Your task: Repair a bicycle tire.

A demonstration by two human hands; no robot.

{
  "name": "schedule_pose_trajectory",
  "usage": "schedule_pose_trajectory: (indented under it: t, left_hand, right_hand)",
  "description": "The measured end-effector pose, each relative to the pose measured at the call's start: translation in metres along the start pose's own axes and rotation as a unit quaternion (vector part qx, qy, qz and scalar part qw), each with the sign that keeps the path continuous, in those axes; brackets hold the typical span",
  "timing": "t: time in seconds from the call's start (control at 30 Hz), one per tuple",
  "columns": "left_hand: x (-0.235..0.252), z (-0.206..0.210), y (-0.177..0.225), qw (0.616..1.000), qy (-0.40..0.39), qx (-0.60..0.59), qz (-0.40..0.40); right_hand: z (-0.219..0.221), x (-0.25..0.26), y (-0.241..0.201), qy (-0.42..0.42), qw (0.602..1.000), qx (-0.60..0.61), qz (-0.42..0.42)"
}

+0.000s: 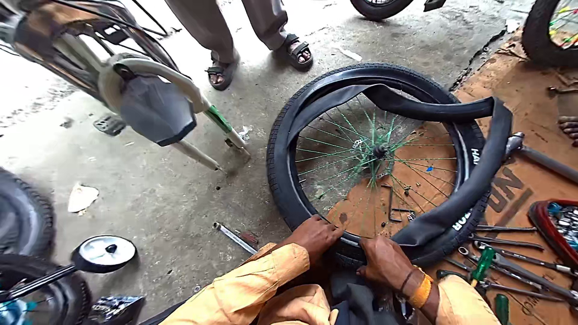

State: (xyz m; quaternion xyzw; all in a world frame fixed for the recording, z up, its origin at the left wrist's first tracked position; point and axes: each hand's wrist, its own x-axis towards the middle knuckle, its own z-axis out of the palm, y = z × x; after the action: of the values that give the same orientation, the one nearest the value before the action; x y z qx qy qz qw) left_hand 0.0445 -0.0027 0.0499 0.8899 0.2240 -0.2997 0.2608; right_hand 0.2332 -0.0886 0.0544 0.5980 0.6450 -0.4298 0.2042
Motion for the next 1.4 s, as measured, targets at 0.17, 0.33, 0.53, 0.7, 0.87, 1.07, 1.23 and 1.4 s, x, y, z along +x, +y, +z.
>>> schedule_pose_trajectory:
  t: [0.17, 0.33, 0.53, 0.7, 0.87, 1.07, 1.23, 1.4]
  left_hand:
    - [0.003, 0.011, 0.022, 0.998, 0.051, -0.008, 0.033]
    - [-0.013, 0.011, -0.004, 0.995, 0.098, 0.026, 0.023]
    - [-0.038, -0.014, -0.044, 0.993, 0.094, -0.070, -0.015]
    - [-0.019, 0.000, -0.012, 0.990, 0.097, -0.078, 0.060]
    - [-0.018, 0.012, -0.021, 0.989, 0.142, -0.027, 0.019]
    - [-0.020, 0.015, -0.024, 0.987, 0.151, -0.056, 0.012]
    - [-0.016, 0.019, -0.012, 0.992, 0.122, 0.025, -0.004]
    - [-0.008, 0.011, -0.005, 0.990, 0.127, 0.056, -0.015]
  right_hand:
    - [-0.003, 0.003, 0.046, 0.111, 0.954, 0.265, -0.084]
    - [0.011, -0.024, 0.111, 0.547, 0.818, 0.173, 0.039]
    - [0.075, -0.032, 0.114, 0.503, 0.862, 0.065, 0.022]
    - [0.080, -0.015, 0.072, 0.464, 0.884, 0.056, -0.015]
    - [0.078, -0.004, 0.050, 0.407, 0.913, 0.023, -0.002]
    - [0.062, 0.000, 0.037, 0.423, 0.896, 0.134, 0.031]
    - [0.071, 0.003, 0.039, 0.490, 0.856, 0.162, 0.012]
    - [0.095, -0.003, 0.050, 0.397, 0.916, 0.035, -0.036]
